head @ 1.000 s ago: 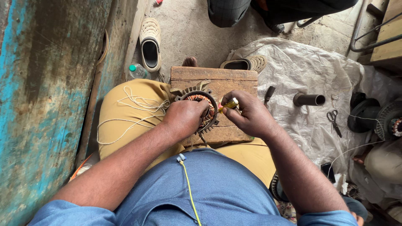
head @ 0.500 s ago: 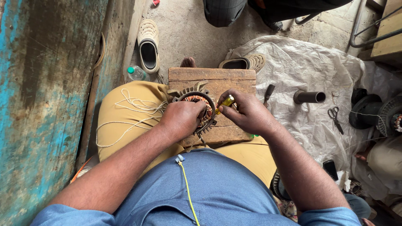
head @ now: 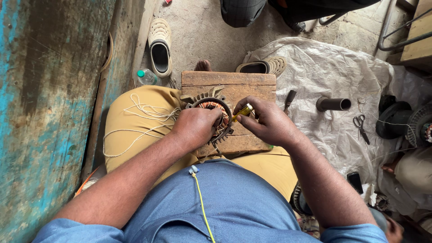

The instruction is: The person sits on the floor and uses a screwdriver to adjust and secure copper windings inside a motor stator placed on a small wooden block on their lap. They repeatedly probe and press the windings while occasionally rotating the stator to access different slots.

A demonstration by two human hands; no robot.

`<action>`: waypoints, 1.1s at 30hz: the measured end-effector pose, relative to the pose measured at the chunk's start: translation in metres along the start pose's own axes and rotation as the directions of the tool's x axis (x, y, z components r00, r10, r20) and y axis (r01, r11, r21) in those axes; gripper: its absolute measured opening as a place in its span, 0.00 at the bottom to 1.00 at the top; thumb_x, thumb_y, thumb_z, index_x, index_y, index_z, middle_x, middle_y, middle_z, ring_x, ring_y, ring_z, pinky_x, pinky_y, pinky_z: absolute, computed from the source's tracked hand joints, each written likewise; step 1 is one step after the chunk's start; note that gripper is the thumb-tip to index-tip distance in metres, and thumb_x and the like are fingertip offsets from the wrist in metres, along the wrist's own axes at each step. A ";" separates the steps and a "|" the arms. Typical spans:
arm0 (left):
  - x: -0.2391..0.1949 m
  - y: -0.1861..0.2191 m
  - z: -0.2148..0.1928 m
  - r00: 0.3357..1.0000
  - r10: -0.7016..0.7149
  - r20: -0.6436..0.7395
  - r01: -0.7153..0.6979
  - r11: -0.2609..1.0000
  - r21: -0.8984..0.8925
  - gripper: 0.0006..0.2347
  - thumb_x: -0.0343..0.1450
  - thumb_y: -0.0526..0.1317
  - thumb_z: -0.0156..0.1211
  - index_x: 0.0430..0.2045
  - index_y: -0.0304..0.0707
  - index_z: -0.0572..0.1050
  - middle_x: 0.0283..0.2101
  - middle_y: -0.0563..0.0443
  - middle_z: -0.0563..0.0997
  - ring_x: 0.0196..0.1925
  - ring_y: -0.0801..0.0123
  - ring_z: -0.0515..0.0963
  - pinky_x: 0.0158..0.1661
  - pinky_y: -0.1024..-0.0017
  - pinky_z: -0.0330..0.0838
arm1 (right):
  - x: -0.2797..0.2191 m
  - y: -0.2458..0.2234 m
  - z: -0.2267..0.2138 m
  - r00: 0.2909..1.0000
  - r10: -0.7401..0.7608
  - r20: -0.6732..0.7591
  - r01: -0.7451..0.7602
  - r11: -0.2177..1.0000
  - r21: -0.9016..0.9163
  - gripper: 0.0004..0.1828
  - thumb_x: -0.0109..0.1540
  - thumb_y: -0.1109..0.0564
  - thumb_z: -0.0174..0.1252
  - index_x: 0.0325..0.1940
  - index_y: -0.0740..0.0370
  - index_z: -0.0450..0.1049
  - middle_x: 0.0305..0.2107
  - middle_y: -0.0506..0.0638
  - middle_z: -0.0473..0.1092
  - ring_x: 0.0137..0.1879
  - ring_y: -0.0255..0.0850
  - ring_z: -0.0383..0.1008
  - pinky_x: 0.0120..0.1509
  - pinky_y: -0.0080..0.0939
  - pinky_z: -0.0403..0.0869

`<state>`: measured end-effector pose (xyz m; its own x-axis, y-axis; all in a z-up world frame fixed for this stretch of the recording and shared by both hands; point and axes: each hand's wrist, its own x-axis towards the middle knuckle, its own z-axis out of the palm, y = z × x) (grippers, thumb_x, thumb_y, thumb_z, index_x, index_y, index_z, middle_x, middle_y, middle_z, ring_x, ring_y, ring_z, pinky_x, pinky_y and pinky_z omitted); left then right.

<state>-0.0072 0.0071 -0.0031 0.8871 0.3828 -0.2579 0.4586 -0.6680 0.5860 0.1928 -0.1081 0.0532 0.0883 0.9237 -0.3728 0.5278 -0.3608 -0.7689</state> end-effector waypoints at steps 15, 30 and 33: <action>0.000 0.000 0.000 1.000 -0.006 0.014 0.006 1.000 0.015 0.10 0.64 0.36 0.65 0.37 0.39 0.75 0.28 0.42 0.83 0.35 0.49 0.85 0.36 0.51 0.79 | 0.013 -0.005 0.007 1.000 0.026 0.000 -0.025 0.991 -0.129 0.16 0.65 0.54 0.57 0.54 0.59 0.64 0.30 0.58 0.76 0.41 0.53 0.80 0.45 0.52 0.75; 0.000 0.000 0.006 0.998 0.055 -0.011 -0.054 0.996 0.070 0.07 0.67 0.35 0.60 0.37 0.41 0.76 0.26 0.45 0.83 0.32 0.55 0.86 0.33 0.56 0.80 | 0.029 0.017 0.022 0.996 0.067 -0.062 -0.067 0.998 0.000 0.18 0.65 0.58 0.53 0.56 0.63 0.58 0.35 0.58 0.74 0.44 0.47 0.80 0.50 0.48 0.77; -0.001 0.001 0.007 0.996 0.083 -0.041 -0.079 0.992 0.098 0.05 0.68 0.36 0.59 0.36 0.41 0.75 0.25 0.47 0.83 0.33 0.57 0.86 0.33 0.58 0.81 | 0.030 0.018 0.024 0.990 0.123 -0.068 -0.123 0.992 0.005 0.18 0.65 0.58 0.52 0.57 0.62 0.58 0.35 0.58 0.74 0.43 0.47 0.80 0.49 0.47 0.77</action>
<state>-0.0074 0.0014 -0.0074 0.9192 0.3519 -0.1767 0.3903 -0.7551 0.5267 0.1848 -0.0899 0.0156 0.2097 0.8790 -0.4283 0.5084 -0.4722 -0.7201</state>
